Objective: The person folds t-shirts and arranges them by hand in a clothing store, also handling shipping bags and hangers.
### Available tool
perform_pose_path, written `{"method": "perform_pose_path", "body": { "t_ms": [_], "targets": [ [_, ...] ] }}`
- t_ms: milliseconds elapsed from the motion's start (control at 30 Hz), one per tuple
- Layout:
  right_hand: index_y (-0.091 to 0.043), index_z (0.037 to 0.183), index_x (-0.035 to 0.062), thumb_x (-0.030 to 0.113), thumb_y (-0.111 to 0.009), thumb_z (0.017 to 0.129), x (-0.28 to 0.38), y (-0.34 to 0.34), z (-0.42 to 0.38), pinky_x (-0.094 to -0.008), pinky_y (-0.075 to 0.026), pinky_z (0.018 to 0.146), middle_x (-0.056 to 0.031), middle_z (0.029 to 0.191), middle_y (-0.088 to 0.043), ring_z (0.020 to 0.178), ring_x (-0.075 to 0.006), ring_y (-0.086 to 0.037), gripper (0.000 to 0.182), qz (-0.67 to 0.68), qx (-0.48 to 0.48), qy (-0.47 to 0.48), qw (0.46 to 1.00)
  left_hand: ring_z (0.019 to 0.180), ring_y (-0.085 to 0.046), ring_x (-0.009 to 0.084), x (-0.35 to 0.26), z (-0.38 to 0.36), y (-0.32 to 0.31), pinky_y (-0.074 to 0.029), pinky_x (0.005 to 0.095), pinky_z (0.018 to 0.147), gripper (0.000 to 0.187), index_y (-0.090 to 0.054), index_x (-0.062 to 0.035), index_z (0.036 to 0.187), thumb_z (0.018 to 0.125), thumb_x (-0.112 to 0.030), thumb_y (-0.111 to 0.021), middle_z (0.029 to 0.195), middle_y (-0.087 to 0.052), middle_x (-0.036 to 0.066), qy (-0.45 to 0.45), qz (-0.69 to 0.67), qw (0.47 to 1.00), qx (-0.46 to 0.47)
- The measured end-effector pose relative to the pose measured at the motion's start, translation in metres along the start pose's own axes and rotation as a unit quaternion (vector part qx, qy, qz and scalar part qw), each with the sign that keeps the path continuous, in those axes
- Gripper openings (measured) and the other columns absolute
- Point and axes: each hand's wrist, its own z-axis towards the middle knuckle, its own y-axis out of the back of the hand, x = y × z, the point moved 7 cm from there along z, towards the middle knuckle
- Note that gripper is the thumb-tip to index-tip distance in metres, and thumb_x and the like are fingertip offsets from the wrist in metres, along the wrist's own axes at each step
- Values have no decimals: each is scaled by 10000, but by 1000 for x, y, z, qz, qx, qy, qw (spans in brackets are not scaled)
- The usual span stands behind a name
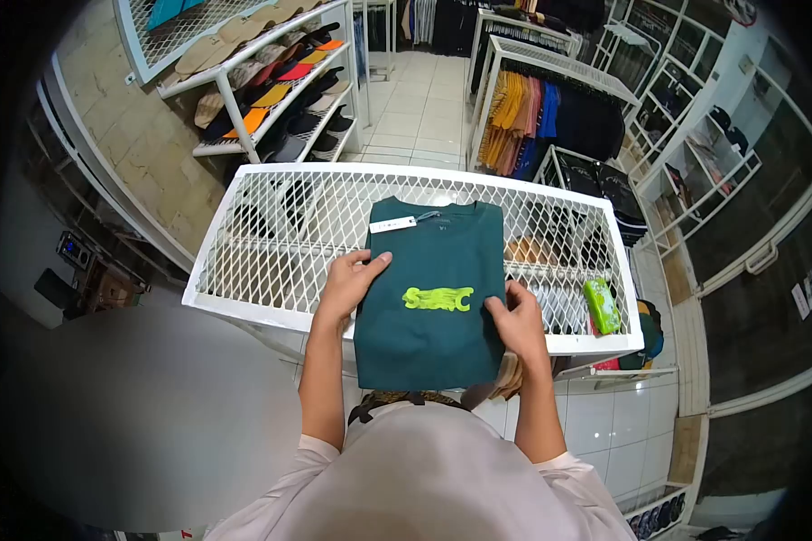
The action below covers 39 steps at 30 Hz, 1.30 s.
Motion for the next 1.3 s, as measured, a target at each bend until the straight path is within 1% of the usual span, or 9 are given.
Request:
{"method": "perform_pose_path", "body": {
  "t_ms": [67, 200, 533, 833, 900, 967, 1033, 1133, 1300],
  "targets": [
    [-658, 932, -5, 142, -717, 863, -18, -12, 22, -261, -441, 594, 34, 728, -602, 620, -72, -496, 174, 157, 6, 18, 987, 762, -696, 130, 12, 11, -11, -556, 253, 695, 403, -648, 67, 1194, 914, -204, -752, 929, -740, 105, 76, -77, 990, 88],
    [-608, 1179, -62, 190, -714, 923, 10, -23, 35, -268, -525, 737, -77, 966, -715, 805, -126, -648, 374, 244, 79, -133, 957, 876, -691, 144, 2, 19, -28, -565, 265, 766, 355, -627, 38, 1197, 911, -143, -738, 1055, -712, 117, 38, -139, 982, 123],
    [-558, 1336, -36, 105, -584, 998, 88, -9, 27, -297, -460, 990, -92, 1266, -642, 1115, -153, -597, 367, 323, 68, 55, 942, 994, -663, 168, -76, 10, -15, -567, 297, 866, 583, -473, -28, 1411, 851, -16, -635, 1185, -635, 101, -26, -240, 953, 184],
    [-584, 1310, -9, 153, -612, 975, 139, 3, 143, -309, -507, 898, -93, 1161, -681, 1000, -177, -638, 373, 269, 21, 96, 958, 945, -672, 186, -154, 125, -17, -562, 293, 826, 581, -476, -19, 1412, 876, -112, -677, 1173, -649, 132, -181, -129, 958, 183],
    [-571, 1334, -31, 314, -605, 986, 92, -11, 176, -340, -510, 911, -156, 1177, -692, 1019, -229, -662, 491, 181, 29, 49, 982, 926, -677, 186, -114, 159, -13, -554, 281, 801, 741, -406, 9, 1484, 892, -305, -722, 1243, -640, 191, -232, 62, 966, 93],
    [-517, 1408, -40, 474, -583, 976, 4, -32, 213, -380, -481, 986, -232, 1305, -640, 1137, -299, -647, 675, 0, 104, 6, 995, 871, -719, 291, -63, 134, -7, -584, 332, 654, 1137, -213, 53, 1567, 833, -696, -652, 1253, -612, 323, -52, 227, 968, 97],
    [-459, 1461, -43, 582, -565, 955, -17, -28, 169, -403, -446, 1040, -287, 1408, -555, 1230, -342, -606, 811, -127, 53, -26, 990, 815, -713, 298, -26, 106, 1, -580, 360, 646, 1142, -182, 50, 1577, 844, -699, -636, 1207, -639, 327, -36, 282, 954, 99],
    [-444, 1475, -29, 563, -571, 968, -6, -14, 87, -373, -463, 1015, -278, 1351, -582, 1180, -307, -623, 790, -42, 31, -23, 998, 732, -669, 229, -20, 46, 14, -518, 342, 735, 1017, -208, 57, 1573, 914, -587, -642, 777, -679, 166, -61, 247, 960, 115],
    [-344, 1551, 33, 259, -700, 949, 27, -2, -19, -322, -480, 971, -168, 1165, -644, 1041, -204, -640, 735, 162, 75, -37, 983, 841, -639, 166, -21, -28, 36, -490, 334, 845, 938, -266, -20, 1584, 869, -354, -773, 872, -690, 113, -110, 173, 971, 124]
  ]
}}
